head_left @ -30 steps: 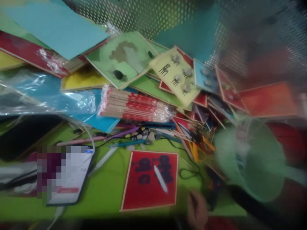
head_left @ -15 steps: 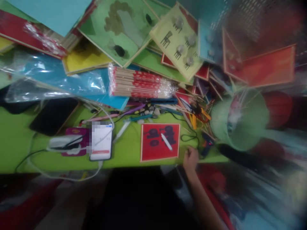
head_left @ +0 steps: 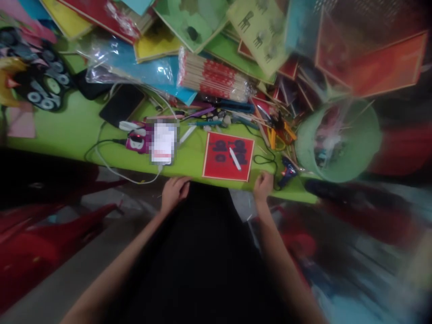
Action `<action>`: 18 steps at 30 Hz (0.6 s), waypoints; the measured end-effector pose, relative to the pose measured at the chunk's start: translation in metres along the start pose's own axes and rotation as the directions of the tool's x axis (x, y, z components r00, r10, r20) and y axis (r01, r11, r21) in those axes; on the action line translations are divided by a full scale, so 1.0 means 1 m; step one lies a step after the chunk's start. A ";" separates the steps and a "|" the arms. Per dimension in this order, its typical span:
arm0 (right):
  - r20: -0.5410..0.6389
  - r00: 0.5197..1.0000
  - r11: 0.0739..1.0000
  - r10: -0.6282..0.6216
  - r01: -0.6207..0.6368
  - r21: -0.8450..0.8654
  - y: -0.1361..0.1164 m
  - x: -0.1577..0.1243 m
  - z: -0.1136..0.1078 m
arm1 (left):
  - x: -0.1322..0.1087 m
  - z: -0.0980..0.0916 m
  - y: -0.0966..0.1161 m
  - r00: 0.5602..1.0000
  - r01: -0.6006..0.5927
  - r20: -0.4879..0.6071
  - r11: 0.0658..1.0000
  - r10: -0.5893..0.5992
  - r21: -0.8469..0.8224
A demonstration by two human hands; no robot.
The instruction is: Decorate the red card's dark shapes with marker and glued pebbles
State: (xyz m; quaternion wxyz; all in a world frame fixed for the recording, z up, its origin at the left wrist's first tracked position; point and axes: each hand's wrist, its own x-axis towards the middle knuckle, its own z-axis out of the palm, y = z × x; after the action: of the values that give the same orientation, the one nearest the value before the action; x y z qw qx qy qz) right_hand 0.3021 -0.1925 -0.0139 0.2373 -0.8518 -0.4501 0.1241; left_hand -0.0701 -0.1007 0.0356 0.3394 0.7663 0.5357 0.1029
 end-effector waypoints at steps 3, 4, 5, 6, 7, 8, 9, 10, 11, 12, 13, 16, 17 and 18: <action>-0.017 0.999 0.999 -0.038 0.038 0.026 0.002 0.001 0.001 | 0.012 0.008 0.011 0.997 -0.054 -0.057 0.998 0.055 0.031; -0.031 0.998 0.998 -0.048 0.049 0.032 0.002 0.001 0.002 | 0.019 0.010 0.015 0.995 -0.078 -0.063 0.996 0.080 0.040; -0.045 0.997 0.998 -0.055 0.057 0.037 0.003 0.001 0.002 | 0.027 0.012 0.019 0.993 -0.088 -0.073 0.995 0.091 0.045; -0.059 0.996 0.997 -0.061 0.063 0.037 0.003 0.001 0.002 | 0.034 0.015 0.022 0.992 -0.096 -0.079 0.994 0.101 0.054; -0.069 0.995 0.997 -0.068 0.070 0.032 0.003 0.001 0.003 | 0.041 0.018 0.024 0.991 -0.100 -0.078 0.993 0.105 0.069; -0.074 0.994 0.997 -0.076 0.078 0.023 0.004 0.001 0.003 | 0.046 0.020 0.025 0.991 -0.100 -0.083 0.991 0.107 0.085; -0.077 0.993 0.996 -0.086 0.087 0.011 0.004 0.001 0.003 | 0.049 0.023 0.025 0.989 -0.108 -0.092 0.989 0.117 0.097; -0.076 0.992 0.995 -0.096 0.096 -0.001 0.004 0.001 0.003 | 0.051 0.026 0.024 0.987 -0.123 -0.090 0.987 0.132 0.105; -0.076 0.991 0.994 -0.106 0.105 -0.010 0.004 0.001 0.002 | 0.052 0.029 0.023 0.985 -0.136 -0.092 0.985 0.146 0.111; -0.074 0.991 0.993 -0.114 0.113 -0.014 0.005 0.001 0.002 | 0.052 0.031 0.021 0.983 -0.146 -0.092 0.983 0.157 0.114; -0.070 0.990 0.993 -0.122 0.121 -0.010 0.005 0.001 0.000 | 0.051 0.034 0.019 0.982 -0.152 -0.092 0.982 0.163 0.116; -0.057 0.991 0.991 -0.123 0.126 0.049 0.002 0.000 -0.004 | 0.049 0.038 0.014 0.983 -0.142 -0.103 0.983 0.154 0.116; -0.058 0.992 0.990 -0.115 0.120 0.076 -0.001 0.000 -0.006 | 0.049 0.040 0.014 0.983 -0.136 -0.107 0.984 0.148 0.114; -0.062 0.992 0.988 -0.106 0.112 0.101 -0.006 0.001 -0.007 | 0.049 0.041 0.014 0.984 -0.129 -0.111 0.985 0.142 0.113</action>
State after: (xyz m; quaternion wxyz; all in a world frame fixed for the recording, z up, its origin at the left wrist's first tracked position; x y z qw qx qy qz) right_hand 0.3014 -0.1911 -0.0049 0.3007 -0.8154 -0.4822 0.1102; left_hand -0.0181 -0.0768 0.0040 0.2582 0.8104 0.5062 0.1430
